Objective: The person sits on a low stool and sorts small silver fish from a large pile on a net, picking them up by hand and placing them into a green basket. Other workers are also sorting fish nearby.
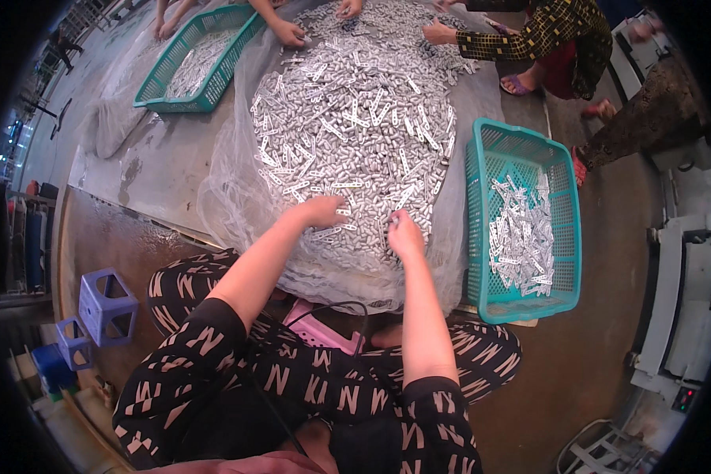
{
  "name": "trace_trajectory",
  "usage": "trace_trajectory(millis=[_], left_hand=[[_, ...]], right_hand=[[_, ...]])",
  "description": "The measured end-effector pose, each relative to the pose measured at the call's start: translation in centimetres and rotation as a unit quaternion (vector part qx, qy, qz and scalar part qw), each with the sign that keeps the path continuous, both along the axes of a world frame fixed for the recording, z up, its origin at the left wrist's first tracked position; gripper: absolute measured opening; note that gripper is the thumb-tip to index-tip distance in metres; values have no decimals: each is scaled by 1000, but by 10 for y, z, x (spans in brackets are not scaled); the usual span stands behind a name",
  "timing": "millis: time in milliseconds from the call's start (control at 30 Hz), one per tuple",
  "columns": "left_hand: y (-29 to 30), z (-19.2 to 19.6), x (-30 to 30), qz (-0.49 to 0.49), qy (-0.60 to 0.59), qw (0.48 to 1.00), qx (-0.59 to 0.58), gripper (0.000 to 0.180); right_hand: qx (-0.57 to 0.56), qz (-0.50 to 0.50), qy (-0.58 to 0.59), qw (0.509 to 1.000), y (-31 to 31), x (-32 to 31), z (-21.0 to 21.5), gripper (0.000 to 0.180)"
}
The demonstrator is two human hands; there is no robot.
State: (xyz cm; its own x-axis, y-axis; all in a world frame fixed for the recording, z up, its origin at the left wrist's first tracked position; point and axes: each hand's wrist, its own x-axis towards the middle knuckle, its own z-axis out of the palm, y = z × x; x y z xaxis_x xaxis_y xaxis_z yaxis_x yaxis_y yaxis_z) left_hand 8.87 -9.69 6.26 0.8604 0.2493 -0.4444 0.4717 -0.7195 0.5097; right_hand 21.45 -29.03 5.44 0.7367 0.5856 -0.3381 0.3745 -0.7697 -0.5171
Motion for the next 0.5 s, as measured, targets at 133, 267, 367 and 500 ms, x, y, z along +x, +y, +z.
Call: trace_trajectory(millis=[133, 267, 367, 500], left_hand=[[-11, 17, 2, -45, 38, 992, 116, 45], [17, 15, 1, 8, 11, 999, 49, 39], [29, 3, -7, 83, -67, 993, 49, 40], [-10, -9, -4, 42, 39, 990, 126, 24]], right_hand=[[-61, -8, -33, 998, 12, -32, 17, 22], [3, -39, -15, 999, 2, -15, -3, 22], [-3, -51, 2, 999, -5, -3, 5, 25], [-38, -8, -21, 999, -4, -16, 8, 30]])
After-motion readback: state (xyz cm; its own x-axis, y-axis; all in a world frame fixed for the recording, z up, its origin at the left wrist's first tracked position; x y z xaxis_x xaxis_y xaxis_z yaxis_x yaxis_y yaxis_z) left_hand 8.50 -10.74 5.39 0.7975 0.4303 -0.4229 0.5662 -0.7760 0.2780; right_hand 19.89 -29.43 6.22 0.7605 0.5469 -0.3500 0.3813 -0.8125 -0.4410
